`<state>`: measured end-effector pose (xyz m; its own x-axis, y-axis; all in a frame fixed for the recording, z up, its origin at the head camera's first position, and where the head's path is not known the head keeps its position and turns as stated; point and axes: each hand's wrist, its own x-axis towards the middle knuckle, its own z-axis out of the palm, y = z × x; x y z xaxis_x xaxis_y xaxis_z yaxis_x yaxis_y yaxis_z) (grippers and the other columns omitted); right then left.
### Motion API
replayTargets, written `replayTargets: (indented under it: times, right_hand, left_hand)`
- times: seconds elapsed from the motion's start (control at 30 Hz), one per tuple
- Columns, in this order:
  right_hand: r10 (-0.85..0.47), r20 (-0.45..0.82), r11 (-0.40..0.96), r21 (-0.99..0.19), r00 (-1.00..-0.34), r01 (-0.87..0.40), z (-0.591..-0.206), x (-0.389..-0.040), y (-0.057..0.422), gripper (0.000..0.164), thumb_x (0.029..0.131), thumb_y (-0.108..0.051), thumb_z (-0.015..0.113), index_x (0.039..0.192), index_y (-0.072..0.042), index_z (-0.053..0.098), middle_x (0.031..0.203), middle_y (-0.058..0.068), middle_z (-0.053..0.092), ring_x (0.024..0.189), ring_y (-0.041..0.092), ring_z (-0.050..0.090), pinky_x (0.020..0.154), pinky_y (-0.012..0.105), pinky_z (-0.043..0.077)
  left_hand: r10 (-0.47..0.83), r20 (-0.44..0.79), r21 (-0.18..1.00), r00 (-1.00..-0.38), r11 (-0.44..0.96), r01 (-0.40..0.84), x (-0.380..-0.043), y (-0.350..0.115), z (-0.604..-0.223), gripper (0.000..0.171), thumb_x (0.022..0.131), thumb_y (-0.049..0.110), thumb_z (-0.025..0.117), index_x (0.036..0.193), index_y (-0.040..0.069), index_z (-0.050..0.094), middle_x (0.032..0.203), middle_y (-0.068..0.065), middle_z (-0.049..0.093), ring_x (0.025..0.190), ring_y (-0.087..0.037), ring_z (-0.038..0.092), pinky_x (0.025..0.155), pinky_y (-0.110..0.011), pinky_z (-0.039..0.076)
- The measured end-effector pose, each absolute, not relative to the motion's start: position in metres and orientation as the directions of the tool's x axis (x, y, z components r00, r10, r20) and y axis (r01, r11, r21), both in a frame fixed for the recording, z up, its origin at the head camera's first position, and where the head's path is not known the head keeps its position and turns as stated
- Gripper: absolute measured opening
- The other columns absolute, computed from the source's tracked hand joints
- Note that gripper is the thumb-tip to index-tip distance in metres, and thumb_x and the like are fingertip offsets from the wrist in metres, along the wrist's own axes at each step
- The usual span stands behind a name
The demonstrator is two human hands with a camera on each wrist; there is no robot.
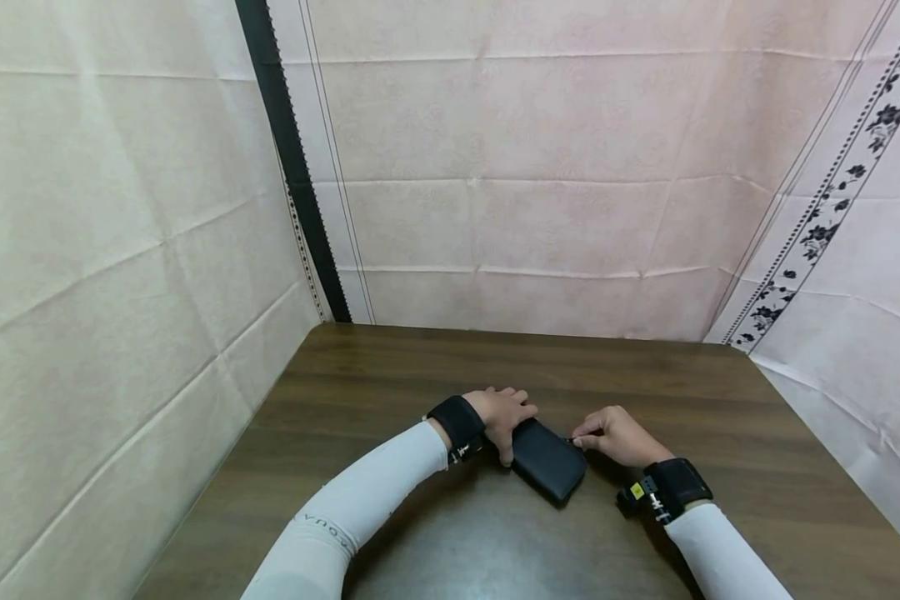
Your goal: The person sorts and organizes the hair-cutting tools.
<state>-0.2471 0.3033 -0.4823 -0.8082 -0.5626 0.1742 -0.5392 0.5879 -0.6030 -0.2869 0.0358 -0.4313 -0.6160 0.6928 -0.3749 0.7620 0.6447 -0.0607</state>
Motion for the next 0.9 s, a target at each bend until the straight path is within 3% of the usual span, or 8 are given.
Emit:
replayTargets:
  times: [0.9]
  right_hand:
    - [-0.581, 0.167, 0.565, -0.622, -0.797, -0.542, -0.4847, -0.2447, 0.311, 0.011, 0.094, -0.013, 0.076, 0.096, -0.02, 0.084, 0.087, -0.008, 0.075, 0.078, 0.0, 0.065, 0.07, 0.023, 0.055]
  left_hand:
    - [0.708, -0.359, -0.051, -0.609, 0.636, 0.77, -0.2856, 0.0346, -0.4306, 0.095, 0.077, 0.052, 0.089, 0.155, 0.027, 0.04, 0.155, 0.003, 0.043, 0.136, -0.018, 0.043, 0.117, -0.046, 0.039]
